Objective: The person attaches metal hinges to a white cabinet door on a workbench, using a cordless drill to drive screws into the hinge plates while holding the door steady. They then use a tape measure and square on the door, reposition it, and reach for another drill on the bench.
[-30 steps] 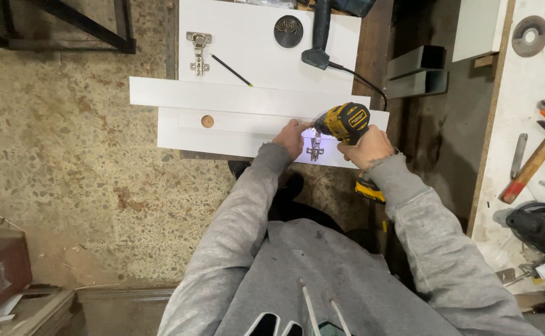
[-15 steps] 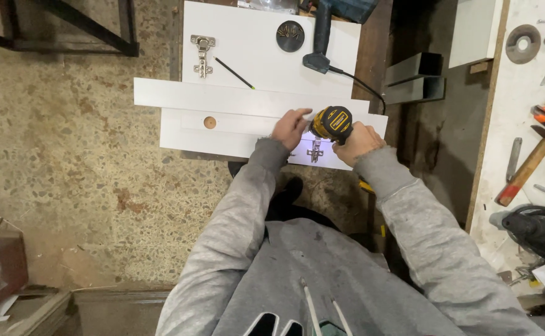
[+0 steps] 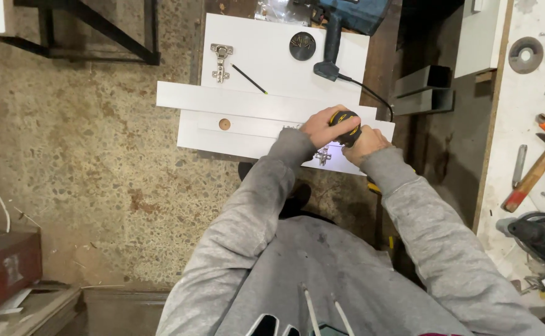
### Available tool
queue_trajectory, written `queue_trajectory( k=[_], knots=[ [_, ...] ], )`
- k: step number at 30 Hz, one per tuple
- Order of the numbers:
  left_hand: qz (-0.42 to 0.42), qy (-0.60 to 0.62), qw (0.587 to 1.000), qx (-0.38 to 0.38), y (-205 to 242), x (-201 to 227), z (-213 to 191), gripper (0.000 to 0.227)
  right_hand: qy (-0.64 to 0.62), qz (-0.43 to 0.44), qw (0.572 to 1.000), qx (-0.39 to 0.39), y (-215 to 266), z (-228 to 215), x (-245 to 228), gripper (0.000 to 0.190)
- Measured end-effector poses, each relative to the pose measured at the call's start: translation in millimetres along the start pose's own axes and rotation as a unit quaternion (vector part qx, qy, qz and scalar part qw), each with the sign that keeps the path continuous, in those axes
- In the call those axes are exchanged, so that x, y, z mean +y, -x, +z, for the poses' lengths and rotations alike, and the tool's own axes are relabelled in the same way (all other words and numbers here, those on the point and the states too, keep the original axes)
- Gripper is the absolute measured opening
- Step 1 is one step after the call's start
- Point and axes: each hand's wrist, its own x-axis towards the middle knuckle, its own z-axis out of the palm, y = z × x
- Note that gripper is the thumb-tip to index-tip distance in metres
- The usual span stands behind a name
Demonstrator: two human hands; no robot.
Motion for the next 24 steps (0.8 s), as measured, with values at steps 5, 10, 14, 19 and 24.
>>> queue_trajectory(
  k=[5,10,14,19,24],
  knots=[
    [0.0,0.022,1.0,-0.02,-1.1,-12.9,-1.8,0.046,0.003,0.013,1.0,-0.005,6.5,-8.0,-10.8,0.059],
    [-0.019,0.004,0.999,-0.034,1.6,-12.4,-1.4,0.049,0.011,0.018,0.999,-0.023,6.8,-7.2,-11.3,0.06],
    [-0.016,0.017,0.999,-0.033,3.0,-9.2,-0.8,0.049,0.011,0.014,1.0,-0.02,5.0,-5.2,-7.9,0.059],
    [-0.021,0.014,0.999,-0.03,-1.9,-18.3,-1.5,0.049,0.009,0.0,1.0,-0.009,-1.1,-2.7,-3.4,0.058],
    [-0.035,0.009,0.999,-0.018,-1.1,-19.8,-0.3,0.051,0.029,-0.002,0.999,-0.019,-1.3,-6.6,-3.8,0.058]
  ],
)
